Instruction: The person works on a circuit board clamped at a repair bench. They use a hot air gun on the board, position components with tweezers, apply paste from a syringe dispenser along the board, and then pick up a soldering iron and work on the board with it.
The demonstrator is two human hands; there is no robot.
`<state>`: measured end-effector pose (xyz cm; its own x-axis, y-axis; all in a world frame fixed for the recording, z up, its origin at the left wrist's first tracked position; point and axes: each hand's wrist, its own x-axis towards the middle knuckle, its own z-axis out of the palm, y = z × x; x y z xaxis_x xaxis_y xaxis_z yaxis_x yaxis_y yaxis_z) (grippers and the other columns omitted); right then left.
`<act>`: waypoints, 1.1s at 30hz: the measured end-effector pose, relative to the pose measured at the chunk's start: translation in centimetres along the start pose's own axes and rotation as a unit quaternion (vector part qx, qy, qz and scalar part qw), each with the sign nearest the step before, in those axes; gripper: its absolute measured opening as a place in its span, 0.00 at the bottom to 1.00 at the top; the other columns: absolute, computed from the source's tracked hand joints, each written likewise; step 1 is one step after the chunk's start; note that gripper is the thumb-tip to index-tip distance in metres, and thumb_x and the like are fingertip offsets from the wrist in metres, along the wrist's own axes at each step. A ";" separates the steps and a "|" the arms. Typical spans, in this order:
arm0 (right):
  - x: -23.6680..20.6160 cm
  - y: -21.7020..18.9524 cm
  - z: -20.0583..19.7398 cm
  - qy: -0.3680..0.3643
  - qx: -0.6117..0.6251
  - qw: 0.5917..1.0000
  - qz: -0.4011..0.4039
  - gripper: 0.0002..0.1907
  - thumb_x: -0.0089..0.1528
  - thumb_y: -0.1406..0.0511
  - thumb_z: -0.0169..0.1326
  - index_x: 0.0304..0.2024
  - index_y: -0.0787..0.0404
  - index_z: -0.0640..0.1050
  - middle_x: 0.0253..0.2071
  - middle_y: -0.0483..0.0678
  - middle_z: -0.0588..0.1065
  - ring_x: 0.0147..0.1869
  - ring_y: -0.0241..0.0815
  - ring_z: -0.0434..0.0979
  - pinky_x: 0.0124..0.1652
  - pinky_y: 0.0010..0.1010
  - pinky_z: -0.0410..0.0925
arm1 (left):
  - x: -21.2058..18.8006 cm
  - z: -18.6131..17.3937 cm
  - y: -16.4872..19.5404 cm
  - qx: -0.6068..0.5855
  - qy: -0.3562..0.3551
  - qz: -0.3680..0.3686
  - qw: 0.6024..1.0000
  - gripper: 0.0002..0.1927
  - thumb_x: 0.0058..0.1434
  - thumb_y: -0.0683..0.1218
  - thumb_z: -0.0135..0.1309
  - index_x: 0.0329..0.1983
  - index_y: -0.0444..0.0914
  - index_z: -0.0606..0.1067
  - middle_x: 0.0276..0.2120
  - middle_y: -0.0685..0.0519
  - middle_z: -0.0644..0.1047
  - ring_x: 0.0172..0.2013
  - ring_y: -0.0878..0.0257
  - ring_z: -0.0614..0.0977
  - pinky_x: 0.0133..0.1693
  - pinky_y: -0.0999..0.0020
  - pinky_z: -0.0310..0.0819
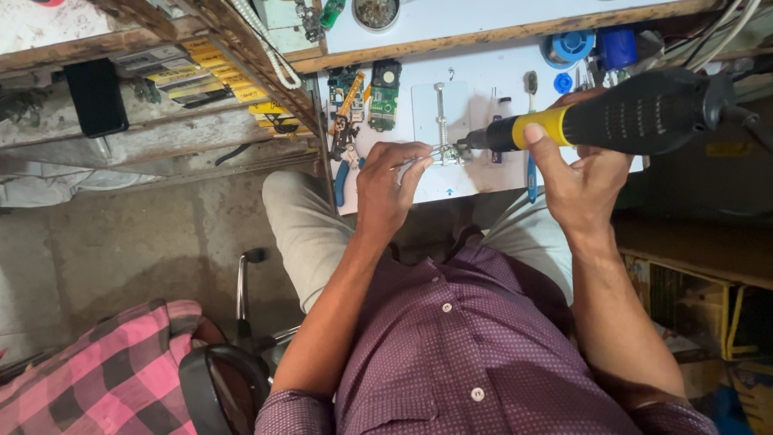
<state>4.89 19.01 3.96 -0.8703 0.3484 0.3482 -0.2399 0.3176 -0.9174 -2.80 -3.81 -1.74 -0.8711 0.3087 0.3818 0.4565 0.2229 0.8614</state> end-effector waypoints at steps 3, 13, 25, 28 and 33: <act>0.1 0.0 0.0 -0.002 -0.002 1.000 -0.002 0.15 0.73 0.72 0.62 0.55 0.69 0.70 0.54 0.52 0.72 0.58 0.40 0.77 0.62 0.30 0.72 | 0.0 0.0 0.0 0.006 0.001 0.000 1.000 0.07 0.64 0.40 0.62 0.45 0.37 0.79 0.44 0.53 0.83 0.47 0.59 0.81 0.47 0.67 0.79; 0.1 -0.2 0.0 -0.003 -0.013 1.000 -0.002 0.15 0.73 0.71 0.63 0.55 0.69 0.71 0.54 0.51 0.72 0.58 0.39 0.77 0.61 0.30 0.73 | 0.1 0.0 0.0 0.019 0.004 0.010 1.000 0.07 0.63 0.40 0.63 0.45 0.37 0.80 0.43 0.53 0.83 0.46 0.58 0.82 0.48 0.66 0.78; 0.0 -0.3 0.2 -0.004 -0.013 1.000 0.001 0.15 0.72 0.71 0.64 0.55 0.69 0.71 0.52 0.51 0.73 0.56 0.39 0.77 0.59 0.29 0.72 | 0.1 0.1 -0.1 0.009 0.006 0.009 1.000 0.08 0.63 0.40 0.63 0.45 0.36 0.79 0.43 0.52 0.83 0.46 0.58 0.82 0.48 0.66 0.78; 0.0 -0.4 0.3 -0.008 -0.022 1.000 0.000 0.16 0.72 0.70 0.64 0.55 0.68 0.71 0.52 0.51 0.73 0.55 0.38 0.77 0.57 0.29 0.72 | 0.1 0.1 -0.1 0.012 0.007 0.008 1.000 0.07 0.63 0.40 0.63 0.45 0.37 0.79 0.43 0.52 0.83 0.46 0.58 0.82 0.48 0.66 0.78; 0.0 -0.5 0.4 -0.004 -0.041 0.999 -0.004 0.14 0.73 0.71 0.64 0.54 0.69 0.72 0.52 0.51 0.73 0.56 0.39 0.76 0.57 0.29 0.71 | 0.1 0.0 -0.1 0.014 0.004 0.001 1.000 0.07 0.63 0.39 0.63 0.44 0.37 0.80 0.43 0.53 0.84 0.46 0.58 0.82 0.48 0.66 0.77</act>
<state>4.83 18.47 4.30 -0.8719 0.3382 0.3540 -0.2118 0.3914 -0.8955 -2.88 -3.78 -1.81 -0.8715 0.3015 0.3866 0.4631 0.2474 0.8511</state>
